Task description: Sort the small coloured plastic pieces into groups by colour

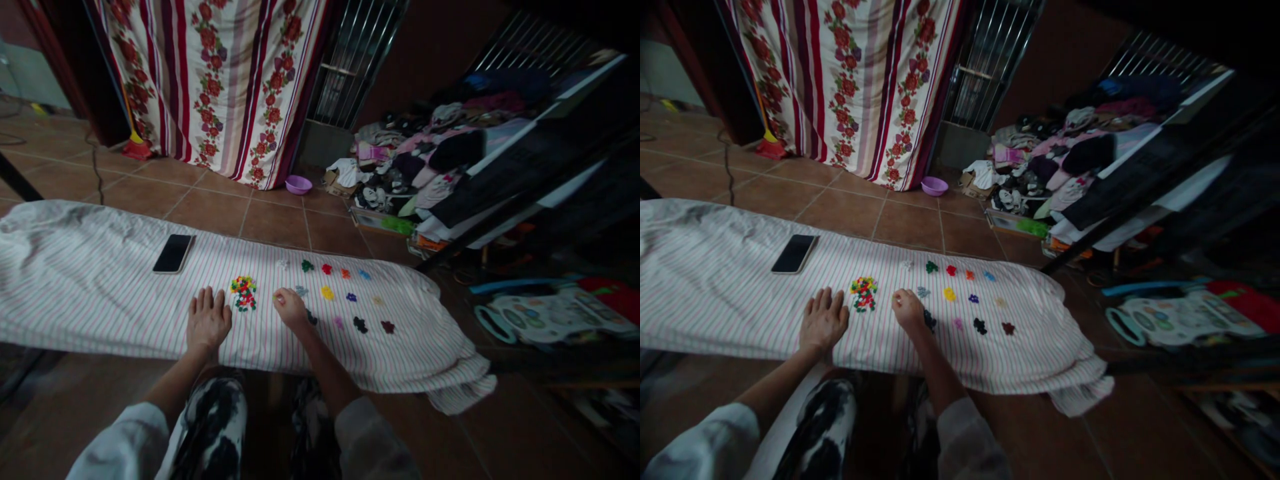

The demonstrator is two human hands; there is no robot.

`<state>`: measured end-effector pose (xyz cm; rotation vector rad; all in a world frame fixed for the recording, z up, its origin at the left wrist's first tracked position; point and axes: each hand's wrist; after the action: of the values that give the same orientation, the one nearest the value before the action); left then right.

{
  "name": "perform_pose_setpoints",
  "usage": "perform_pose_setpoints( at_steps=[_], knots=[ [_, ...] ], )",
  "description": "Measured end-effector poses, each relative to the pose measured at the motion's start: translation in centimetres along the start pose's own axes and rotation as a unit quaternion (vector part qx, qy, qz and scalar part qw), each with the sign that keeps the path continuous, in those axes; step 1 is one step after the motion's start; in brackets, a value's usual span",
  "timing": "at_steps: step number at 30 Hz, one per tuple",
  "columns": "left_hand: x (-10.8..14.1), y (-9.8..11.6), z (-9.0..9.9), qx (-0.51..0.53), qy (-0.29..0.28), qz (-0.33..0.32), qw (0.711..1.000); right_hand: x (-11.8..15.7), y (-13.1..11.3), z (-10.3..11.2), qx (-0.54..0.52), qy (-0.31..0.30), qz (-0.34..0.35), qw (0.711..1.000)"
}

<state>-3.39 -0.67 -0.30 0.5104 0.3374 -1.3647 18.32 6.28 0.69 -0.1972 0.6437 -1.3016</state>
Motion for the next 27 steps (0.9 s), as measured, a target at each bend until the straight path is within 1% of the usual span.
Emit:
perform_pose_setpoints(
  at_steps=[3,5,9,12,14,17,19,21,23,27],
  knots=[
    [0.0,0.0,0.2,-0.003,-0.002,0.002,1.0,1.7,0.1,1.1,0.03,-0.013,0.026,0.999],
    [0.0,0.0,0.3,0.0,-0.002,0.004,1.0,2.5,-0.1,1.3,0.055,-0.022,0.045,0.997],
    [0.1,0.0,0.2,0.009,-0.004,0.009,1.0,3.6,-0.6,0.7,0.1,-0.039,0.091,0.99],
    [0.0,0.0,0.3,0.007,-0.011,0.013,1.0,3.4,-0.7,0.3,0.109,-0.047,0.113,0.987],
    [0.0,0.1,0.3,0.004,-0.013,0.011,1.0,2.3,-0.5,0.3,0.111,-0.053,0.094,0.988],
    [0.0,0.1,0.3,-0.003,-0.01,0.006,1.0,-0.2,-0.3,0.4,0.116,-0.05,0.046,0.991],
    [0.0,0.1,0.3,-0.011,-0.01,0.004,1.0,-1.9,-0.3,0.3,0.118,-0.046,0.023,0.992],
    [0.0,0.0,0.2,-0.02,-0.01,-0.001,1.0,-2.9,-0.2,-0.1,0.121,-0.047,0.006,0.991],
    [0.0,0.0,0.1,-0.028,-0.01,-0.006,1.0,-3.4,-0.2,-0.5,0.121,-0.051,-0.009,0.991],
    [0.0,0.0,0.1,-0.035,-0.011,-0.009,0.999,-3.2,0.1,-0.9,0.096,-0.055,-0.031,0.993]
  ],
)
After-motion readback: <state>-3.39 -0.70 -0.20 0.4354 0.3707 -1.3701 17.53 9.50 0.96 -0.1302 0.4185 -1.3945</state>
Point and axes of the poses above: each hand's wrist, its own x-axis away from the middle knuckle, its own z-axis out of the back of the hand, y = z × x, and after that the axes turned 13 degrees about y, right-handed
